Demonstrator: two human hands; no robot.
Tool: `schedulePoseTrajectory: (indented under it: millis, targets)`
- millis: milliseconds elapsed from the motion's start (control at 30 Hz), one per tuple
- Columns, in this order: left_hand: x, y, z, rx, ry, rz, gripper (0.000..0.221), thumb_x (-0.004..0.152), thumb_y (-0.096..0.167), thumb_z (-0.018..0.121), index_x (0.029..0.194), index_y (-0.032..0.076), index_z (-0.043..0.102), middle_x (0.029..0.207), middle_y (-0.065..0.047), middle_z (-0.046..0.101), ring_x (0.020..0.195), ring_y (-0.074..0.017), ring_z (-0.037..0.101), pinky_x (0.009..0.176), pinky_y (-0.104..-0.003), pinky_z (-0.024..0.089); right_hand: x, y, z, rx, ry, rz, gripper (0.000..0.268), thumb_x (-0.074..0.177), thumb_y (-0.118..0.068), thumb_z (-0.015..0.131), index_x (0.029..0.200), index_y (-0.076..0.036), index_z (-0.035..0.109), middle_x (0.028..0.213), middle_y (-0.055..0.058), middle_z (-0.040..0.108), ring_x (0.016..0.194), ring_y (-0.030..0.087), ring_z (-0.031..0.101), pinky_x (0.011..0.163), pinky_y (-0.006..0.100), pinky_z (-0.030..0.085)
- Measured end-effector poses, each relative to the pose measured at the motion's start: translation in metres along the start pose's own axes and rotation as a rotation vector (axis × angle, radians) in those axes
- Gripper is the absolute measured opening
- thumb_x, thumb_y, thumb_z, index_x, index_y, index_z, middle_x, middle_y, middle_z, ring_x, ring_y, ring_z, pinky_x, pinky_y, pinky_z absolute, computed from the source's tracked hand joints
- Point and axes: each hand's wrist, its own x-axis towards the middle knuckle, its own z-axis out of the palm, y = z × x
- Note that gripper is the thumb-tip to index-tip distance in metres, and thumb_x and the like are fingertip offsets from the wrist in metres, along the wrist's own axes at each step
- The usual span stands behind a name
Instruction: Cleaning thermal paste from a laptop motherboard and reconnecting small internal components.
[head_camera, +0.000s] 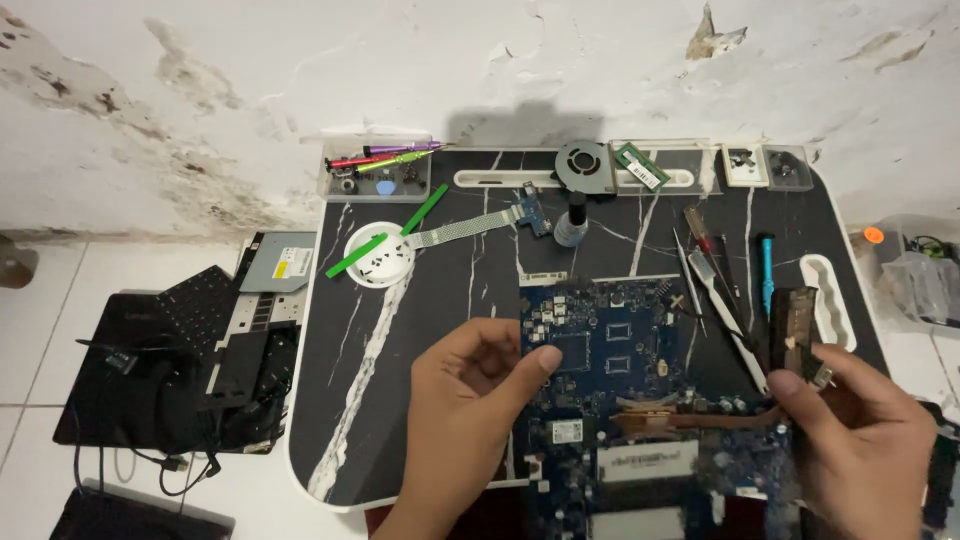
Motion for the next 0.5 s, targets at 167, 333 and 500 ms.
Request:
schedulePoseTrajectory:
  millis: [167,333,500]
  targets:
    - [0.002,0.006,0.000,-0.110,-0.019,-0.153,0.018,0.088,0.023,0.083,0.096,0.014,0.071,0.077,-0.002,0.055,0.075,-0.0202,0.054,0.077,-0.063,0.058,0.008,-0.008,-0.015,-0.040,-0.095,0.090,0.026,0.099,0.000,0.074,0.124,0.007,0.072,0.103,0.018,0.070,0.090,0.025,0.061,0.074,0.045,0.052]
    - [0.002,0.005,0.000,-0.305,-0.087,-0.197,0.020,0.085,0.021,0.081,0.101,0.012,0.072,0.085,-0.003,0.064,0.082,-0.0235,0.061,0.092,-0.058,0.073,0.018,0.003,-0.025,0.000,-0.118,0.107,0.029,0.103,-0.001,0.066,0.132,0.004,0.067,0.117,0.019,0.070,0.100,0.030,0.065,0.089,0.043,0.052]
    - [0.007,0.016,-0.001,-0.225,-0.097,-0.185,0.016,0.095,0.022,0.073,0.096,0.007,0.072,0.080,-0.005,0.056,0.072,-0.0217,0.051,0.074,-0.043,0.066,0.032,0.022,-0.031,0.048,-0.133,0.079,0.025,0.106,-0.008,0.065,0.129,0.002,0.065,0.113,0.016,0.068,0.092,0.028,0.063,0.081,0.038,0.051]
